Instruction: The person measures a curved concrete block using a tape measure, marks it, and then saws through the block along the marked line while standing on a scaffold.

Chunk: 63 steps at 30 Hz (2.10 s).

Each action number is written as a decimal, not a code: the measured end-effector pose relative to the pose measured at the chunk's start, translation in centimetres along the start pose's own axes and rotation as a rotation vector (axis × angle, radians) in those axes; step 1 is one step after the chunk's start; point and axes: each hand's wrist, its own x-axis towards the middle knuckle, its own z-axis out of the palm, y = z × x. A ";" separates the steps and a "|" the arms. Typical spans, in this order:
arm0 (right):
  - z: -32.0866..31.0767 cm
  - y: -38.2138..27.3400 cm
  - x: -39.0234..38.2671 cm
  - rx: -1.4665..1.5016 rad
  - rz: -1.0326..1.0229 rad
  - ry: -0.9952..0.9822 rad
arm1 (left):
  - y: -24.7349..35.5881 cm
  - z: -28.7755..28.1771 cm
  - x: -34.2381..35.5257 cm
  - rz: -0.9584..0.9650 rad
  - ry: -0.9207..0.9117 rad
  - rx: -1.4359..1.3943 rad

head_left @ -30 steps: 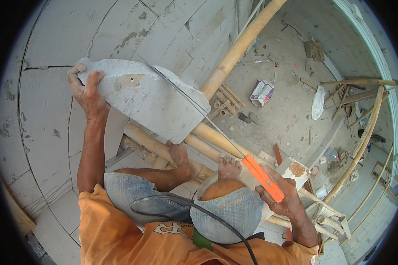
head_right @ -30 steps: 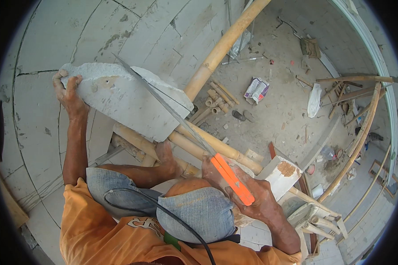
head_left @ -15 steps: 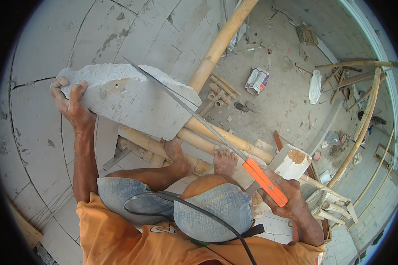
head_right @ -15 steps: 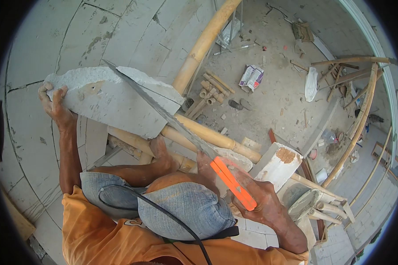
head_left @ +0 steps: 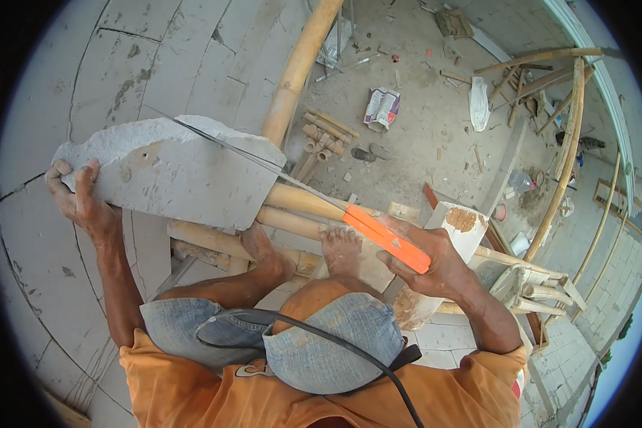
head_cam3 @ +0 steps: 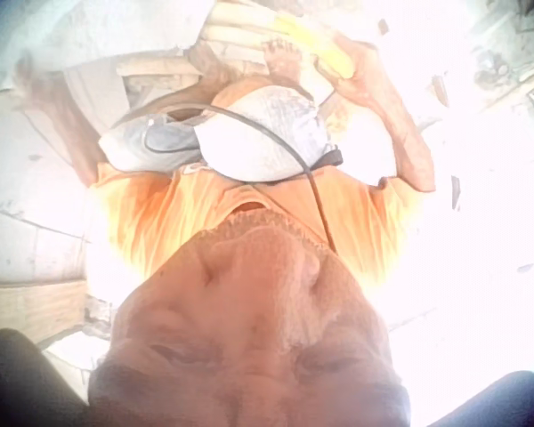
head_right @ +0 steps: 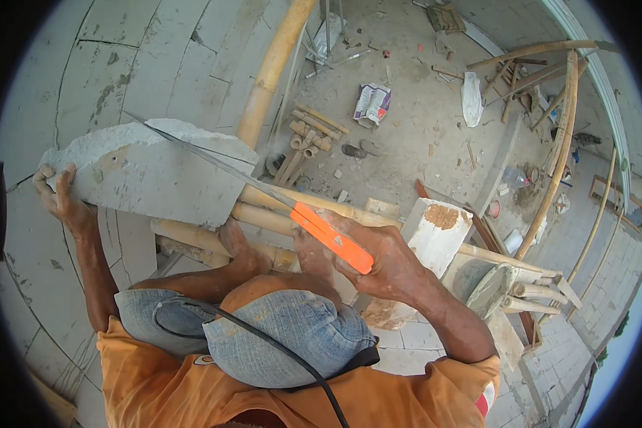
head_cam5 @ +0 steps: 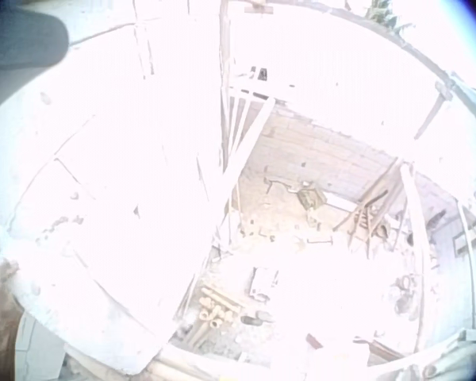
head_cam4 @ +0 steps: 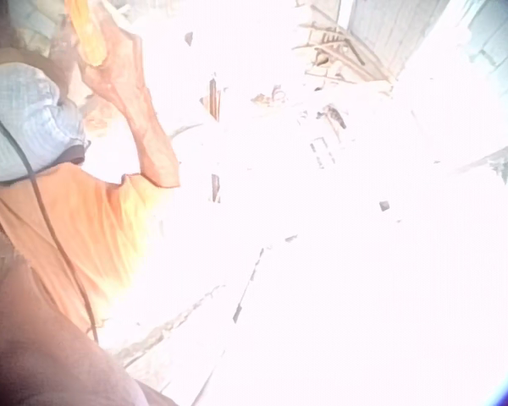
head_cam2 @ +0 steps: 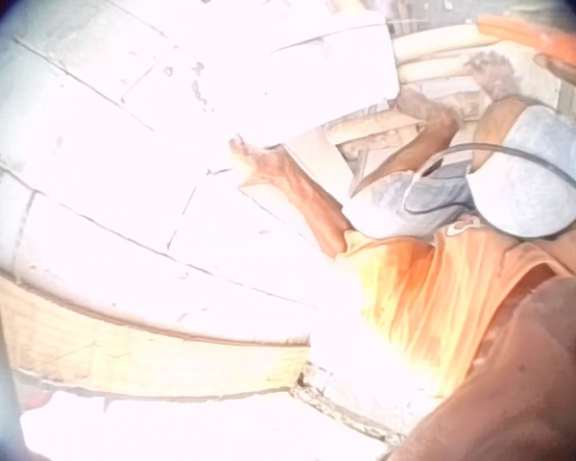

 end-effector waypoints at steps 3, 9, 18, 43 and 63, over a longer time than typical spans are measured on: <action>1.7 -0.9 2.0 0.048 0.015 -0.136 | 1.9 0.9 0.3 0.500 -0.074 0.534; 0.2 0.5 -4.9 0.025 0.087 -0.003 | -1.6 -1.0 0.5 0.354 0.006 0.487; 3.1 0.2 3.0 -0.030 0.012 -0.076 | -2.7 -0.9 0.5 0.122 0.030 0.220; 5.7 4.3 -0.2 -0.072 -0.193 -0.006 | 7.1 -4.6 4.5 -0.043 -0.462 0.631; 5.8 4.0 2.0 0.026 -0.136 0.010 | 8.2 7.3 7.7 -0.004 -1.336 1.153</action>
